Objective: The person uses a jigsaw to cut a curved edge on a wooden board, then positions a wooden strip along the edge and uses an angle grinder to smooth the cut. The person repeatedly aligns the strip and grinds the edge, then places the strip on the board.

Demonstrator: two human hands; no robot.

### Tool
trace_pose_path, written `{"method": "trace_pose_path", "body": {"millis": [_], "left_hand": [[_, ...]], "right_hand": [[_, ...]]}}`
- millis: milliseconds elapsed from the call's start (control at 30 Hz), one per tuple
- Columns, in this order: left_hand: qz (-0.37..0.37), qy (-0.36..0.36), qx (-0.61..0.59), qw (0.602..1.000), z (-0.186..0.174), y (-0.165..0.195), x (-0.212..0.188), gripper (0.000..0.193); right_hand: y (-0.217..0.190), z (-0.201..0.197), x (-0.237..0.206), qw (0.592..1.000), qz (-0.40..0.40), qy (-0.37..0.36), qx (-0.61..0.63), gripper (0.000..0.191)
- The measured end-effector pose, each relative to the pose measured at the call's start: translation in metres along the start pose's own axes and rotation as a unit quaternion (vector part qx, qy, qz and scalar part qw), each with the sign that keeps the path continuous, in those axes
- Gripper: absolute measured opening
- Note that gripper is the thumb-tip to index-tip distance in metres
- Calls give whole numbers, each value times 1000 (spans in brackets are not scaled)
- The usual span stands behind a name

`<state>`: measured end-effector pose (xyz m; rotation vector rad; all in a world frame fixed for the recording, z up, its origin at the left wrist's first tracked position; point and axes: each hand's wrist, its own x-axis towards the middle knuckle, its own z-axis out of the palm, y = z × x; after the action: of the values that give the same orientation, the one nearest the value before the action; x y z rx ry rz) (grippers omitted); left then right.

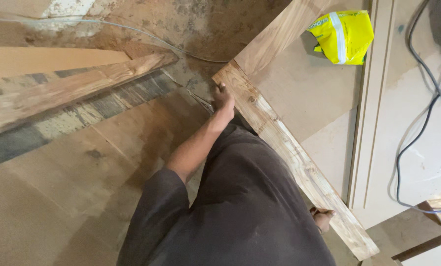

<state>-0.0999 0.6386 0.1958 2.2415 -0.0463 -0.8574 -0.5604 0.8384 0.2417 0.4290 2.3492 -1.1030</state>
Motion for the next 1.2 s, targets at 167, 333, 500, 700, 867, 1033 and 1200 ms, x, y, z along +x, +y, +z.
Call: {"method": "trace_pose_path", "body": {"millis": [167, 333, 500, 700, 867, 1033, 1200], "left_hand": [[-40, 15, -73, 996, 21, -20, -22, 43], [54, -44, -12, 998, 19, -68, -20, 40], [-33, -174, -36, 983, 9, -78, -13, 34], [-113, -154, -49, 980, 5, -65, -24, 34], [-109, -86, -22, 990, 25, -57, -43, 40], [-59, -50, -97, 992, 39, -63, -65, 50], [-5, -80, -233, 969, 30, -67, -54, 61]], "right_hand": [[9, -1, 1, 991, -64, 8, -117, 61], [11, -4, -1, 985, -87, 12, -147, 63], [15, -7, 0, 985, -85, 12, -148, 64], [25, -11, 6, 987, -77, 12, -139, 66], [30, -7, 16, 992, -54, 32, -112, 66], [19, 0, 35, 997, 25, 10, 67, 54], [18, 6, 52, 978, 53, -8, 201, 45]]}}
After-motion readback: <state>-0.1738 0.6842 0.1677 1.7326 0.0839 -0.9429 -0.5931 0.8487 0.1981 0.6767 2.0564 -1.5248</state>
